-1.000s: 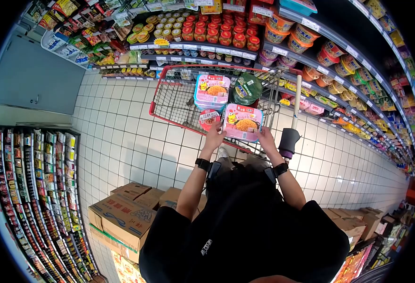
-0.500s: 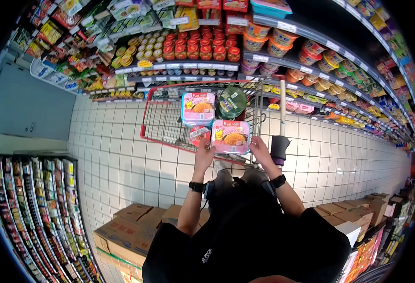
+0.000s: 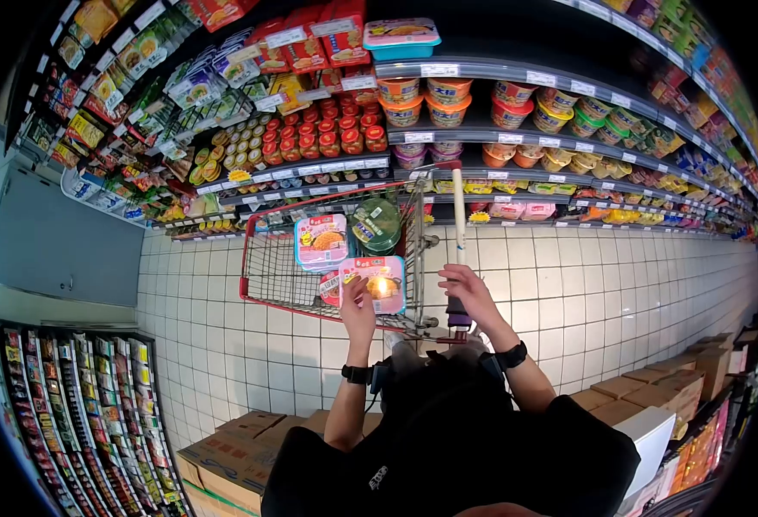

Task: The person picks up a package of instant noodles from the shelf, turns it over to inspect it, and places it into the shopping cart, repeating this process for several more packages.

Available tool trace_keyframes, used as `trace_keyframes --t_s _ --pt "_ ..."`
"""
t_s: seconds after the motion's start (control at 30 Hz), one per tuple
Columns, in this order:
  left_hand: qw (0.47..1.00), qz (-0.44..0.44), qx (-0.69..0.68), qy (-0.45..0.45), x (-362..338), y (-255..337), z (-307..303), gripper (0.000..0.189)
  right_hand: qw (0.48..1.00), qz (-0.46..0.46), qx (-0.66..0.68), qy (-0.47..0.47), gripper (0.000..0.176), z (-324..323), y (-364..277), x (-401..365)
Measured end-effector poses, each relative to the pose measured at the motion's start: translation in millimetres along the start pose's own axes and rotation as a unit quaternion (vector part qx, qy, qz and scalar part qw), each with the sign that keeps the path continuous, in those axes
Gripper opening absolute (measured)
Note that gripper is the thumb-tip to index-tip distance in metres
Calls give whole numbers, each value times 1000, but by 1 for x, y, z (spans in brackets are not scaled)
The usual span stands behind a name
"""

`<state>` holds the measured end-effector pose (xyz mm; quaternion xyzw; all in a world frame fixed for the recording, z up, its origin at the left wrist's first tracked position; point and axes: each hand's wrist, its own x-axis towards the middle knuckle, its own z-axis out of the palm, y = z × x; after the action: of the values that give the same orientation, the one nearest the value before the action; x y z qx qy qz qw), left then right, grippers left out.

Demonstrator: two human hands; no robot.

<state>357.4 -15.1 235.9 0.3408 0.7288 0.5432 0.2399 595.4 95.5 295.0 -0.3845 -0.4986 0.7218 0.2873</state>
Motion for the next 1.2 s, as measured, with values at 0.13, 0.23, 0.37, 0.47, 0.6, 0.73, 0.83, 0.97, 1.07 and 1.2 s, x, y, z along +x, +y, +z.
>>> trace_keyframes --t_s 0.13,0.23,0.37,0.47,0.6,0.73,0.83,0.97,1.07,1.2 --pt "1000 14 -16 14 -22 31 61 34 999 -23 0 -21 39 -74 -18 -28" --pt "1000 17 -7 13 -40 54 113 35 999 -34 23 4 37 -132 -30 -44" --pt "997 67 -3 22 -71 73 180 32 999 -23 20 20 39 -202 -50 -78" --pt "996 76 39 13 -83 92 221 32 999 -34 15 24 39 -262 -49 -87" --pt "998 66 7 -1 -97 116 262 32 994 -46 18 97 37 -330 -62 -113" --pt "996 85 25 -2 -95 126 286 33 986 -33 52 152 35 -379 -69 -130" --pt "996 86 0 1 -87 123 295 33 987 -36 58 147 36 -393 -70 -127" --pt "990 56 -127 0 -66 127 302 32 991 -47 66 110 35 -393 -82 -115" --pt "981 52 -186 0 -48 139 307 32 992 -47 63 98 36 -387 -101 -101" --pt "972 -52 -228 -39 -29 188 309 35 995 -60 58 60 36 -391 -117 -70"
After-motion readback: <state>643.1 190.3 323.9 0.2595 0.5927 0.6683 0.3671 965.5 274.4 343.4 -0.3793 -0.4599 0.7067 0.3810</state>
